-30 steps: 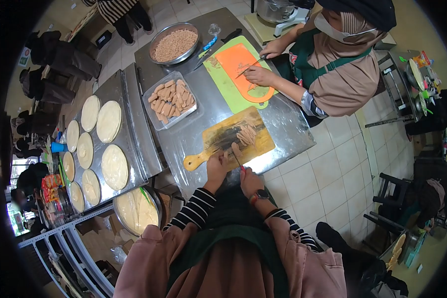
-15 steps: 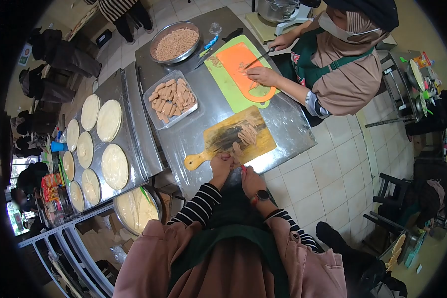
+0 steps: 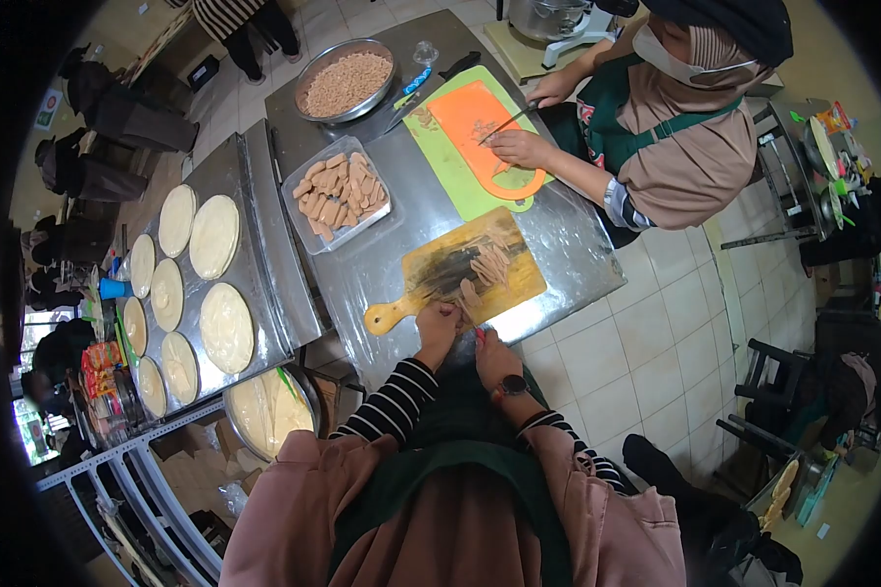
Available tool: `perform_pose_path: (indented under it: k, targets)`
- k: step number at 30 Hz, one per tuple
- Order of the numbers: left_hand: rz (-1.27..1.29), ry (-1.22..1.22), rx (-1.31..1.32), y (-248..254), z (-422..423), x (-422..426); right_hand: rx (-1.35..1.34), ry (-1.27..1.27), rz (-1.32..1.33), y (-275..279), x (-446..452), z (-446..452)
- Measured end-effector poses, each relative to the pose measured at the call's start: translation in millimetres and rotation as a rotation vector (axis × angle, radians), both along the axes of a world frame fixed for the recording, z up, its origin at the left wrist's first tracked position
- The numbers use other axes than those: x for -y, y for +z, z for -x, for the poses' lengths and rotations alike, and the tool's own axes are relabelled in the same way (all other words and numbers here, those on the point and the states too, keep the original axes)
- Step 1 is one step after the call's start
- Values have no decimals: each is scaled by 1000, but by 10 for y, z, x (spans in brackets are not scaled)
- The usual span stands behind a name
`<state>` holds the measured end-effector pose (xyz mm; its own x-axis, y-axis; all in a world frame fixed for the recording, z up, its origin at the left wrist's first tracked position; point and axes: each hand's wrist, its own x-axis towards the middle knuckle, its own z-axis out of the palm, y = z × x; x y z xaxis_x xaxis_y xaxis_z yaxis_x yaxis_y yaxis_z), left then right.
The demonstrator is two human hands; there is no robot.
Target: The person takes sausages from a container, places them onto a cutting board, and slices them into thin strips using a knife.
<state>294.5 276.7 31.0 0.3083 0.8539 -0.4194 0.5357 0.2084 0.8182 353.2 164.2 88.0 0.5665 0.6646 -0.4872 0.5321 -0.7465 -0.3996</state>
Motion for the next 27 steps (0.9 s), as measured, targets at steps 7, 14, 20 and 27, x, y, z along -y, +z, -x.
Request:
perform_pose_path:
  k: [7, 14, 20, 27]
  targets:
    - [5, 44, 43, -50, 8, 17, -38, 12, -5, -42, -25, -46]
    - [25, 42, 40, 28, -5, 13, 85, 16, 3, -40, 72, -25]
    - [2, 3, 51, 41, -1, 8, -89, -8, 34, 19, 21, -112]
    - [-47, 14, -22, 28, -5, 15, -64, 6, -11, 167, 27, -69]
